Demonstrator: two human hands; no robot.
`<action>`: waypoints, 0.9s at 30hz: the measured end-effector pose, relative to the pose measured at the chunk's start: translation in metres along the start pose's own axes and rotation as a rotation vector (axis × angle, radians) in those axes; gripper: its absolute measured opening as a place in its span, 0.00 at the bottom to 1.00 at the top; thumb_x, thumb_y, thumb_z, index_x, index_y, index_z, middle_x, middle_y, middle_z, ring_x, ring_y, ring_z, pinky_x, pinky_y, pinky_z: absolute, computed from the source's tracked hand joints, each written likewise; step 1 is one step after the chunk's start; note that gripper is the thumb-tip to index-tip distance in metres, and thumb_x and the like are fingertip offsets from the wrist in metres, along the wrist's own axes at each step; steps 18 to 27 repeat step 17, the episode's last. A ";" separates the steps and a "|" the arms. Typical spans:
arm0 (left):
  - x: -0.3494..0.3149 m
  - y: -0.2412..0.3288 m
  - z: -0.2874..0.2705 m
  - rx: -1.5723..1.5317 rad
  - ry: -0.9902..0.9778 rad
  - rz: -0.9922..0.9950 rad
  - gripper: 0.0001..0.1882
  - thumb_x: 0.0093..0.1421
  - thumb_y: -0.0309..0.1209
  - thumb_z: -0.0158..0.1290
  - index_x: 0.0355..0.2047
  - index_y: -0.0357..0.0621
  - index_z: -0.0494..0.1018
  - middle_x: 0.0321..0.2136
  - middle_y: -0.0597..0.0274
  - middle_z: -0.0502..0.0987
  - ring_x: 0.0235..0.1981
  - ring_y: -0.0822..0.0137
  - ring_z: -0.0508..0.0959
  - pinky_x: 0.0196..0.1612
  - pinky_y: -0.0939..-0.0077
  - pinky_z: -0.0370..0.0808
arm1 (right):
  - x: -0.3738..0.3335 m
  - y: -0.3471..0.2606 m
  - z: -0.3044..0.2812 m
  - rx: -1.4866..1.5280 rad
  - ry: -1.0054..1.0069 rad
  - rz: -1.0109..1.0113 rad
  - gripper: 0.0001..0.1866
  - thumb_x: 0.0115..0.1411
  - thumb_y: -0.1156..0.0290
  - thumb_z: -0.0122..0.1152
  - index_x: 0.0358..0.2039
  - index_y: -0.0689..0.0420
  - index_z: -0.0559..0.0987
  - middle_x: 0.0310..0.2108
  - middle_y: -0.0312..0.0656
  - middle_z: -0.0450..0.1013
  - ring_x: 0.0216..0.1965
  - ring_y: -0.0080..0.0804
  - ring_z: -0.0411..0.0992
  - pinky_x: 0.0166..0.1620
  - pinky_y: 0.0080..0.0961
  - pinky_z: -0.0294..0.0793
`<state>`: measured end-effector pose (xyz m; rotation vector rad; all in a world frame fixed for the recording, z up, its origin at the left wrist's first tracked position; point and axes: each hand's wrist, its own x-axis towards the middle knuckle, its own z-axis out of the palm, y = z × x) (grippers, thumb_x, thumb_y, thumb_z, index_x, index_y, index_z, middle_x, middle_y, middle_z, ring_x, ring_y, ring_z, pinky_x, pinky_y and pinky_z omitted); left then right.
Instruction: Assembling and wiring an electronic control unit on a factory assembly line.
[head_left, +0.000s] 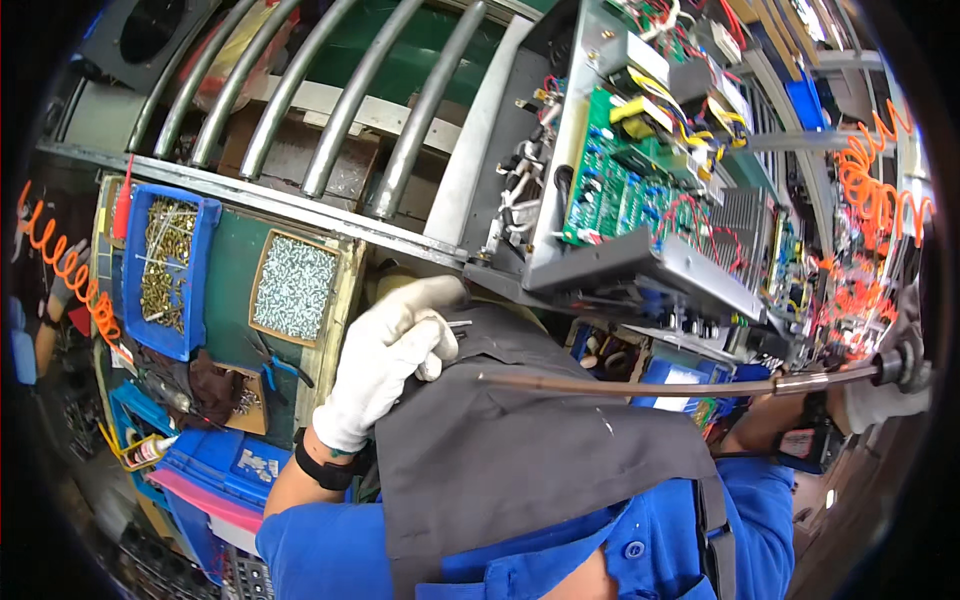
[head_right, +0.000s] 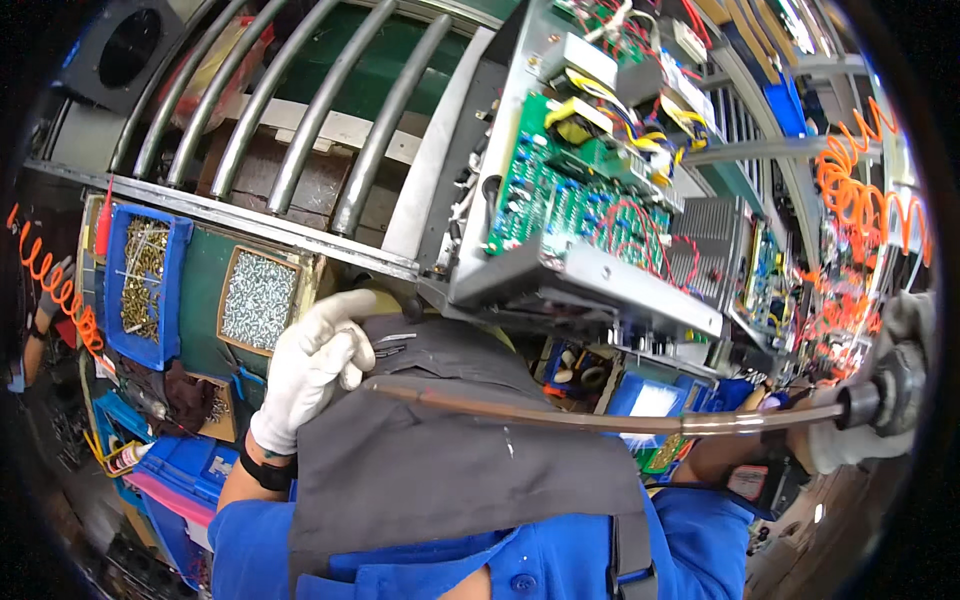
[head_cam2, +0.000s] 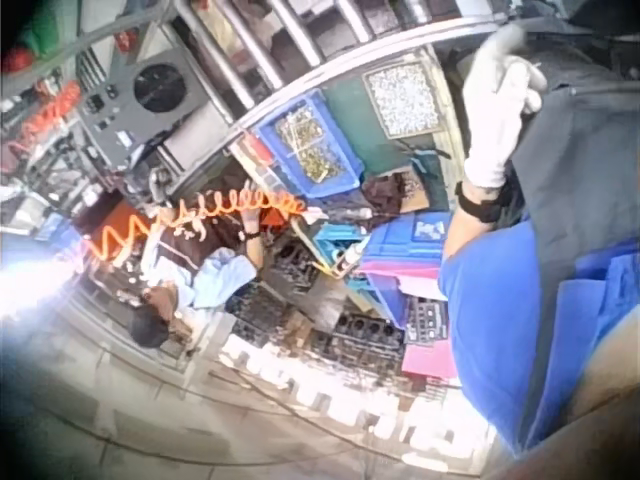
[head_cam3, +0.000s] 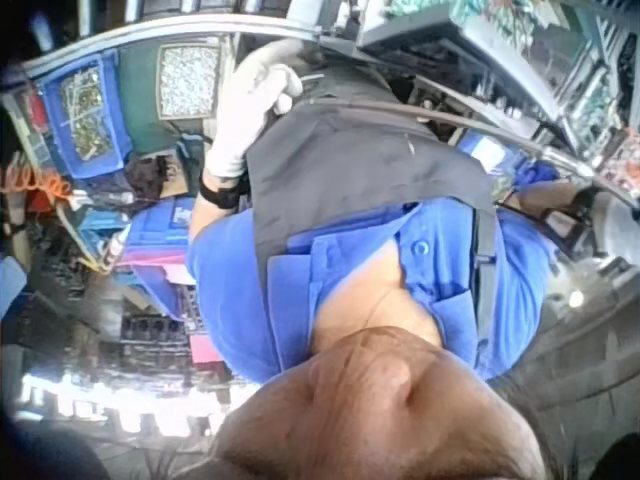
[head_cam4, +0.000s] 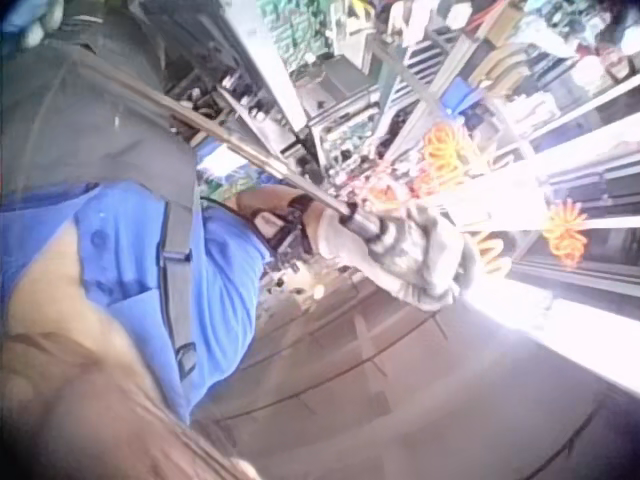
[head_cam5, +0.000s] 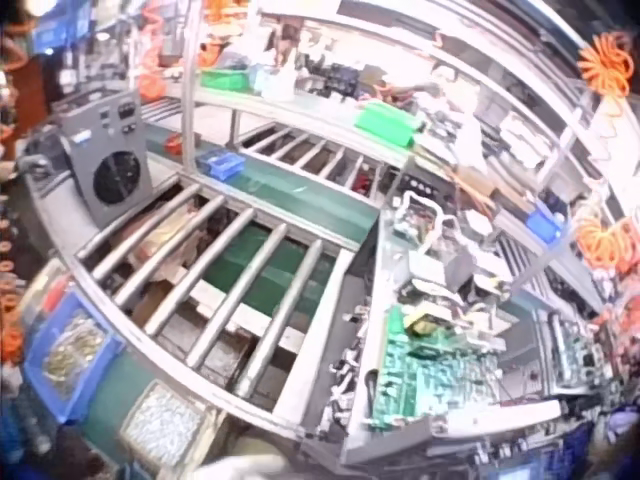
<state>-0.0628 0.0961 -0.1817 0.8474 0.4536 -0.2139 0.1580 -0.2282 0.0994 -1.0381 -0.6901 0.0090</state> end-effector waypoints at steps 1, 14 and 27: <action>-0.001 -0.003 0.006 -0.015 0.016 0.016 0.25 0.69 0.41 0.59 0.55 0.30 0.71 0.32 0.58 0.80 0.24 0.76 0.76 0.30 0.85 0.74 | -0.015 -0.003 -0.009 0.015 0.047 -0.033 0.14 0.57 0.82 0.60 0.43 0.61 0.70 0.31 0.39 0.66 0.30 0.24 0.66 0.40 0.23 0.69; -0.021 -0.074 0.155 -0.199 0.020 -0.087 0.21 0.71 0.42 0.56 0.50 0.35 0.71 0.28 0.61 0.74 0.23 0.74 0.76 0.28 0.82 0.75 | -0.131 -0.064 -0.178 -0.093 0.496 -0.209 0.22 0.59 0.80 0.62 0.52 0.64 0.66 0.33 0.39 0.66 0.33 0.23 0.65 0.45 0.20 0.66; -0.021 -0.096 0.182 -0.231 0.045 -0.082 0.22 0.69 0.43 0.58 0.50 0.36 0.72 0.28 0.61 0.75 0.25 0.73 0.75 0.28 0.83 0.74 | -0.139 -0.078 -0.229 0.167 0.365 -0.160 0.29 0.60 0.78 0.64 0.59 0.66 0.64 0.36 0.41 0.67 0.35 0.26 0.66 0.53 0.26 0.66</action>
